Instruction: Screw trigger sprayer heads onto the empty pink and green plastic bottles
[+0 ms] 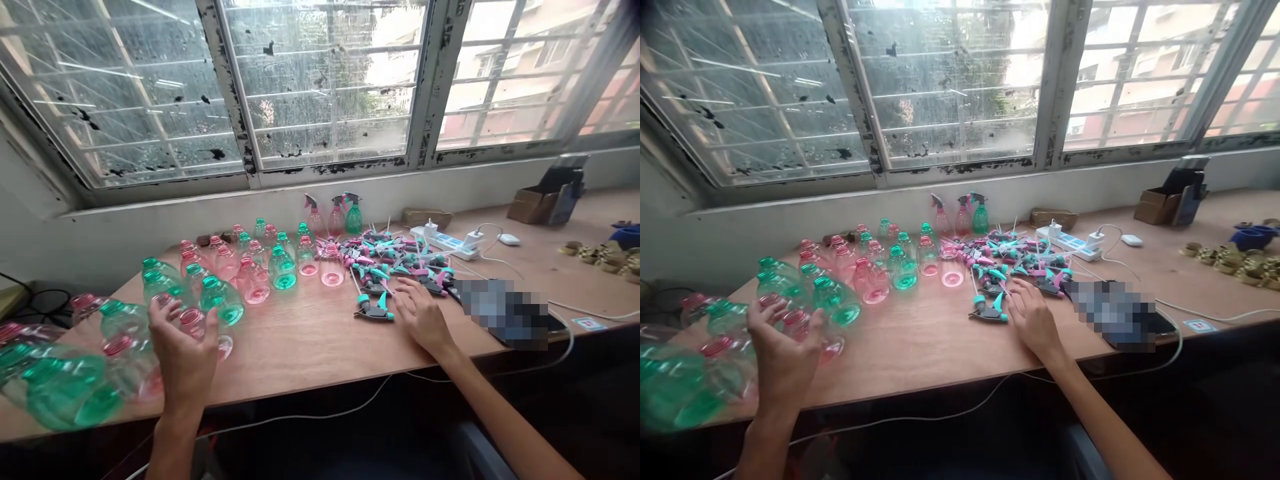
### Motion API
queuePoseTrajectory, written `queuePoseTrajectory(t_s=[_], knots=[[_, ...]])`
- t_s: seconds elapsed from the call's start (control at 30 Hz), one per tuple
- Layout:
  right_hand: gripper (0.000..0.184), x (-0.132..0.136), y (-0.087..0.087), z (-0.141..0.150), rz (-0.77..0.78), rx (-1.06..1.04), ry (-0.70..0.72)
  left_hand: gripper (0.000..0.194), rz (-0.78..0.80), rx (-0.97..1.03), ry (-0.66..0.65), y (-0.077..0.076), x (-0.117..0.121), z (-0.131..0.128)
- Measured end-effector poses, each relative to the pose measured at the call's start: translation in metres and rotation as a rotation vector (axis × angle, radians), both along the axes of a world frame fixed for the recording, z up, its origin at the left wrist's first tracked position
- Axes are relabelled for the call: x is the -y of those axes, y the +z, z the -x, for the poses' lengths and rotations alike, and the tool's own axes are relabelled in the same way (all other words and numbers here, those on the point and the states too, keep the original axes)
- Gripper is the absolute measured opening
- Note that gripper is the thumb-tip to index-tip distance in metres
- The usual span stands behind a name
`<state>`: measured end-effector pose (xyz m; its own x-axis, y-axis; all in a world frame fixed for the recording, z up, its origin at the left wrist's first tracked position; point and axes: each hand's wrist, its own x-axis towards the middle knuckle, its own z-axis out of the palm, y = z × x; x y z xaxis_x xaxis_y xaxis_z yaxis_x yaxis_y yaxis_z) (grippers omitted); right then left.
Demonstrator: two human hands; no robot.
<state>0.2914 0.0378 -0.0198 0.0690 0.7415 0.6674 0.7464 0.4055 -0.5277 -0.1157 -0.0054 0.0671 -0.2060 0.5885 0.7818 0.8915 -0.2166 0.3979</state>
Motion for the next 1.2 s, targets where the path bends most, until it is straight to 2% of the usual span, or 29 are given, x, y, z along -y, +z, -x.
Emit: queuePoseTrajectory(t_s=[0.07,0.13,0.23,0.3,0.37,0.53,0.7,0.87,0.93,1.0,1.07,1.2], knots=[[0.023,0.000,-0.001,0.003,-0.008,0.058,0.051,0.074,0.020,0.051,0.088,-0.011,-0.005,0.005],[0.030,0.000,-0.003,0.006,0.027,0.146,0.057,0.071,0.032,0.049,0.094,-0.022,-0.010,0.001],[0.038,-0.002,-0.007,0.005,0.182,0.256,-0.078,0.070,0.075,0.085,-0.061,-0.035,-0.015,-0.018],[0.033,-0.004,-0.010,0.002,0.263,0.278,-0.164,0.072,0.097,0.094,-0.166,-0.041,-0.017,-0.037],[0.027,-0.004,-0.012,0.000,0.308,0.290,-0.191,0.069,0.188,0.160,-0.309,-0.047,-0.017,-0.055],[0.039,-0.001,-0.011,0.000,0.395,0.301,-0.255,0.065,0.295,0.175,-0.449,-0.060,-0.015,-0.082],[0.048,0.001,-0.006,0.000,0.400,0.259,-0.280,0.065,0.370,0.224,-0.522,-0.060,-0.013,-0.081],[0.055,-0.008,-0.012,-0.005,0.164,0.186,-0.465,0.075,0.423,0.337,-0.593,-0.057,-0.014,-0.078],[0.059,-0.013,-0.019,-0.008,0.193,0.216,-0.515,0.075,0.427,0.366,-0.623,-0.058,-0.015,-0.078],[0.061,-0.015,-0.025,-0.010,0.278,0.263,-0.507,0.073,0.427,0.388,-0.641,-0.059,-0.016,-0.077],[0.058,-0.016,-0.028,-0.011,0.299,0.307,-0.493,0.072,0.429,0.404,-0.649,-0.060,-0.017,-0.076],[0.051,-0.014,-0.029,-0.011,0.253,0.339,-0.495,0.093,0.467,0.302,-0.632,-0.061,-0.015,-0.075]])
